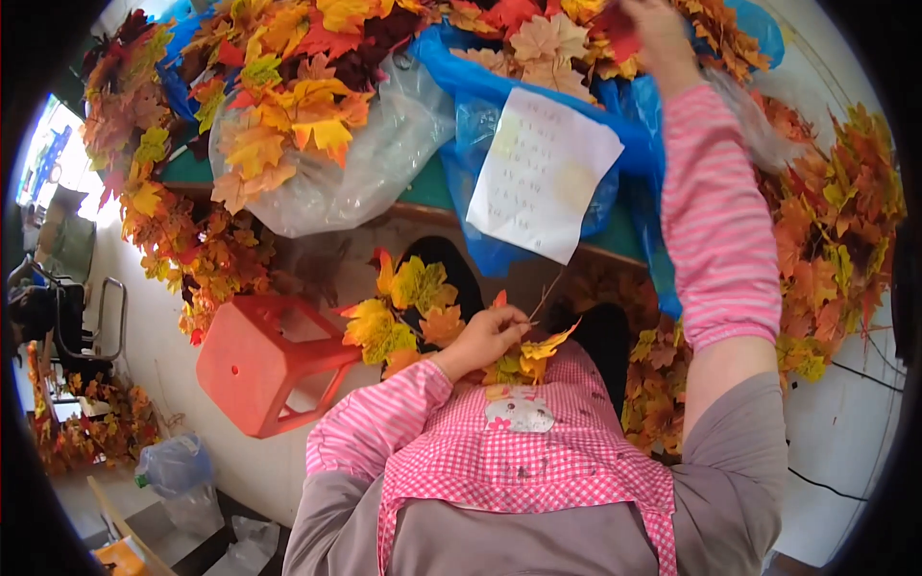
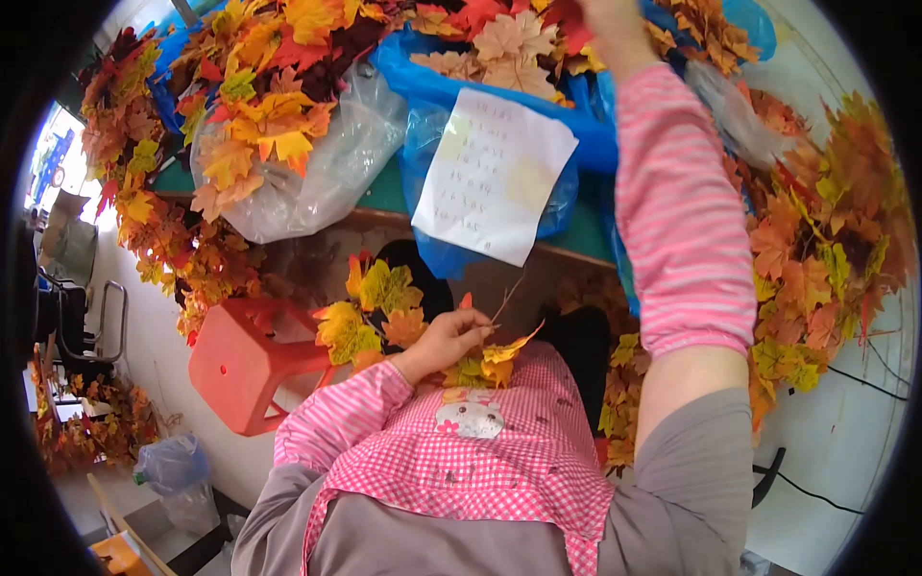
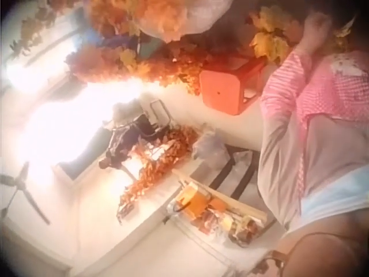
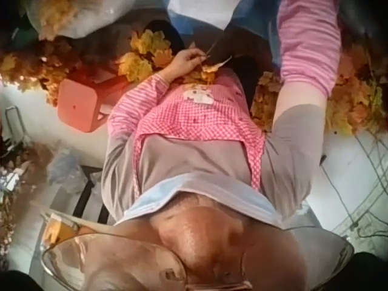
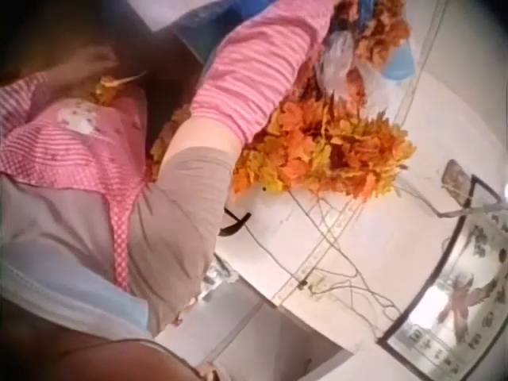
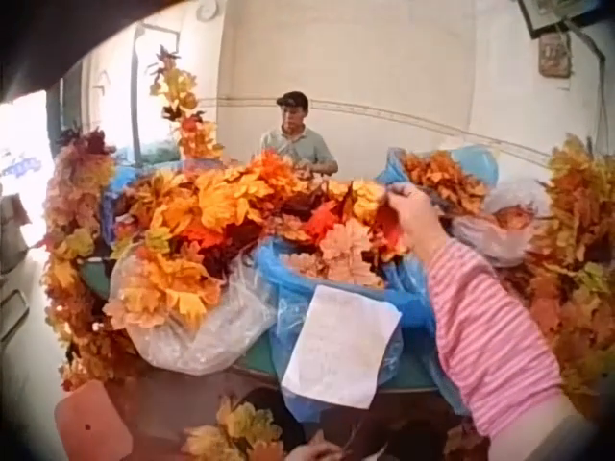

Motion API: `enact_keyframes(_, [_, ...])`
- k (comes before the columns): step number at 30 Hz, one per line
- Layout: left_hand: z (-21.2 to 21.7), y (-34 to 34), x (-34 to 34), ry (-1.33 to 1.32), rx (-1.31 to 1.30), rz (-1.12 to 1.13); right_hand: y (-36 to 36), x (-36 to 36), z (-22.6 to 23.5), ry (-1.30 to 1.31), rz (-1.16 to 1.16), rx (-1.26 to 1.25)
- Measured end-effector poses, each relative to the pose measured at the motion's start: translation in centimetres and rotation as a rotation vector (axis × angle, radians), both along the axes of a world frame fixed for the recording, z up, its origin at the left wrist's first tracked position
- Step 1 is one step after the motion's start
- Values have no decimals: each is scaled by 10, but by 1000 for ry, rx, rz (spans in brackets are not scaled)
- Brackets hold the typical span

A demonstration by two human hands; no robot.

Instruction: The person is manually attaching artificial maple leaves to a central stem to create a garland.

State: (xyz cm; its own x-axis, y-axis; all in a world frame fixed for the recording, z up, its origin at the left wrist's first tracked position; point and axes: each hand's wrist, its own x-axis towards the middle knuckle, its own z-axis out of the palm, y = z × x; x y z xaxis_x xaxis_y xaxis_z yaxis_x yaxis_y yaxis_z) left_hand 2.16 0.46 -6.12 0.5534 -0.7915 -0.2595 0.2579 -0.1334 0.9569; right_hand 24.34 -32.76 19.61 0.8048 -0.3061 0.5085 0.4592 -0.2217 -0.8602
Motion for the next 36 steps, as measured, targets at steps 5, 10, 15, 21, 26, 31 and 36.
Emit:
enact_keyframes(5, [-2,-4,-11,-120,43,-19,32,-150,19,76,-82,-73])
enact_keyframes(10, [24,-8,-18,-171,88,-23,109,-284,-73,411,28,-288])
enact_keyframes(15, [49,-18,-25,-413,129,40,154,-344,-160,580,107,-101])
enact_keyframes(21, [57,-28,-30,-328,-10,185,150,-354,-161,465,-5,-301])
enact_keyframes(26, [65,-30,-34,-255,-67,204,145,-354,-159,466,-61,-277])
enact_keyframes(31, [64,-27,-37,-269,-91,245,143,-353,-158,456,-79,-341])
enact_keyframes(36, [67,-29,-36,-274,-58,248,139,-348,-167,409,-90,-407])
